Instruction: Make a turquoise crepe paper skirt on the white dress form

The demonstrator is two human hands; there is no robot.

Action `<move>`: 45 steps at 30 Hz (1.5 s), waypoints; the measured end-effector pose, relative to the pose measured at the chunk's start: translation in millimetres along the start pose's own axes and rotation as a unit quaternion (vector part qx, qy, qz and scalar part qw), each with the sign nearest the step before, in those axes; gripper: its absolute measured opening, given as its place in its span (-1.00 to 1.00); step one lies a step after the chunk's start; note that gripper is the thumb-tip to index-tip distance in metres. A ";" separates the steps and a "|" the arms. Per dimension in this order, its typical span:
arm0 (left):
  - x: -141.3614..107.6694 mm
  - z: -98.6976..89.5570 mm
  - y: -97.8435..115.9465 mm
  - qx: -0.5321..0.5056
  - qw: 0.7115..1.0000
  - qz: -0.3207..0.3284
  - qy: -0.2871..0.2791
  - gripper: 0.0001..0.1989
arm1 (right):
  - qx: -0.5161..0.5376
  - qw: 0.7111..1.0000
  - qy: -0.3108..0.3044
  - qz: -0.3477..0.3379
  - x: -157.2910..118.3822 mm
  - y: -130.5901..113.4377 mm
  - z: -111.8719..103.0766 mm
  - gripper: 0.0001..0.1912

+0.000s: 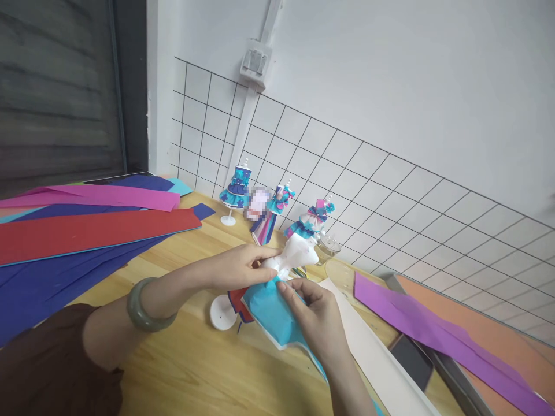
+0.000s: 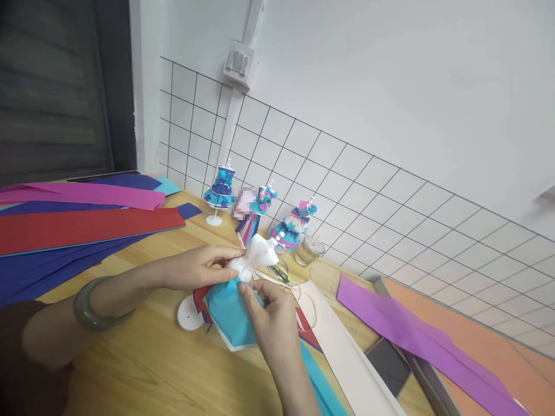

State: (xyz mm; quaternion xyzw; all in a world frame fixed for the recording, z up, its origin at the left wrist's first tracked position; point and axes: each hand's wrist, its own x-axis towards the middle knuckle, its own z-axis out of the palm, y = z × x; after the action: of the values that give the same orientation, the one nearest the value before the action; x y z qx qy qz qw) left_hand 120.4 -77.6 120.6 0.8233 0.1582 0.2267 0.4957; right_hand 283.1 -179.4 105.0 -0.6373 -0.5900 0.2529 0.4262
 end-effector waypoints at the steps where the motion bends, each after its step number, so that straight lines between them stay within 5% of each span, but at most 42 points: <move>1: 0.1 0.6 0.0 0.001 1.000 -0.001 0.000 -0.85 | -0.007 1.000 0.002 0.001 0.2 0.5 0.4 -0.61; 16: 3.0 4.3 -5.5 -0.003 1.000 -0.008 0.010 -0.93 | -0.092 0.995 0.023 -0.010 -2.2 -0.2 -1.9 -0.61; 26: 3.1 4.2 -4.1 0.005 1.000 -0.019 0.019 -0.85 | -0.100 0.988 0.010 -0.116 -5.8 -9.9 -6.2 -0.80; 45: -0.1 6.4 3.3 0.011 1.000 -0.015 0.011 -0.88 | 0.019 0.999 0.031 -0.018 -1.5 -0.2 -1.8 -0.75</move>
State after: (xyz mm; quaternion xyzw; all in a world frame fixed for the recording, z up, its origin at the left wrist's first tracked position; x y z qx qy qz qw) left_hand 123.8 -83.9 120.9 0.8238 0.1787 0.2265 0.4879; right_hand 284.3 -181.3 105.8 -0.6259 -0.5828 0.2368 0.4610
